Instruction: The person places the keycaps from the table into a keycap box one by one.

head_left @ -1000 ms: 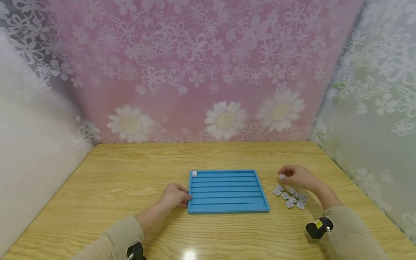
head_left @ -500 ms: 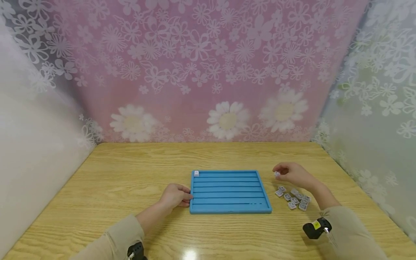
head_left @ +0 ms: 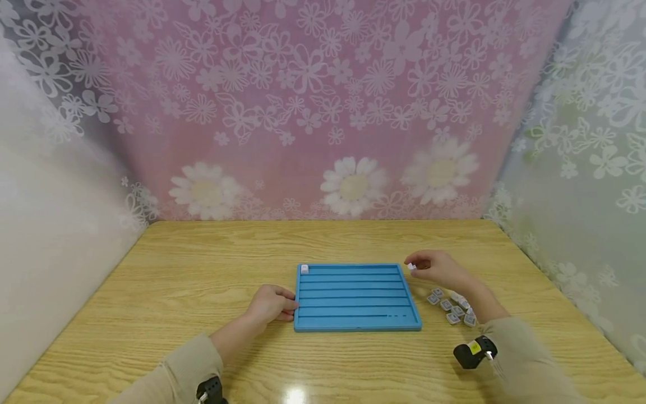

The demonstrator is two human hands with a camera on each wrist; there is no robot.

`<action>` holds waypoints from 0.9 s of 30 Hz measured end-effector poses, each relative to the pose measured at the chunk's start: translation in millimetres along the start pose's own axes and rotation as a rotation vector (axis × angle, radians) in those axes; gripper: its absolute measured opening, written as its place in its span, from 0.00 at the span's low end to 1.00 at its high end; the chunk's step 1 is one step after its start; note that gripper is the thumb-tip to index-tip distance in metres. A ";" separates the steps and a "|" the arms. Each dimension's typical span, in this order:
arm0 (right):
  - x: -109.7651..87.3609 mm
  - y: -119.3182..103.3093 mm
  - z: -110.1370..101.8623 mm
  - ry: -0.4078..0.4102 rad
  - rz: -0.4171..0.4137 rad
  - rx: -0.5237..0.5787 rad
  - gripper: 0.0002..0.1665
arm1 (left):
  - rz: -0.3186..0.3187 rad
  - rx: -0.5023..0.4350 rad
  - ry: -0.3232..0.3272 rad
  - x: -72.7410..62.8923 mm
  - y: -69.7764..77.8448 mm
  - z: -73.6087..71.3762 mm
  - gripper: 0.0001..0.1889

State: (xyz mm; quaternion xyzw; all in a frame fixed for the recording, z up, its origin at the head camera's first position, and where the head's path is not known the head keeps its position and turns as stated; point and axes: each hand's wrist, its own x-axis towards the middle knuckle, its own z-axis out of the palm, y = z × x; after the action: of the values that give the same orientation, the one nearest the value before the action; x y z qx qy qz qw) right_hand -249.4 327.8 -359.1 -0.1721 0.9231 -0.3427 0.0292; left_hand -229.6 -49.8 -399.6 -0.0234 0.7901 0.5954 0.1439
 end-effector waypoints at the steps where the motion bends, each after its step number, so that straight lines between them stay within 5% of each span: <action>1: 1.7 -1.0 1.8 0.000 0.005 0.002 0.16 | 0.003 0.002 -0.001 0.4 -0.3 0.0 0.12; 27: 32.1 -41.7 35.2 -0.009 -0.060 0.120 0.18 | 0.014 -0.001 0.005 -2.0 0.1 0.5 0.11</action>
State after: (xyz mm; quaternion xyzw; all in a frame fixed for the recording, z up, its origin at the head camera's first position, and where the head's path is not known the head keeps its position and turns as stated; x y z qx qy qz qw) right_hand -261.0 265.7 -357.1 -0.1992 0.8951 -0.3974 0.0335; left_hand -227.5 -49.7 -399.1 -0.0191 0.7902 0.5969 0.1378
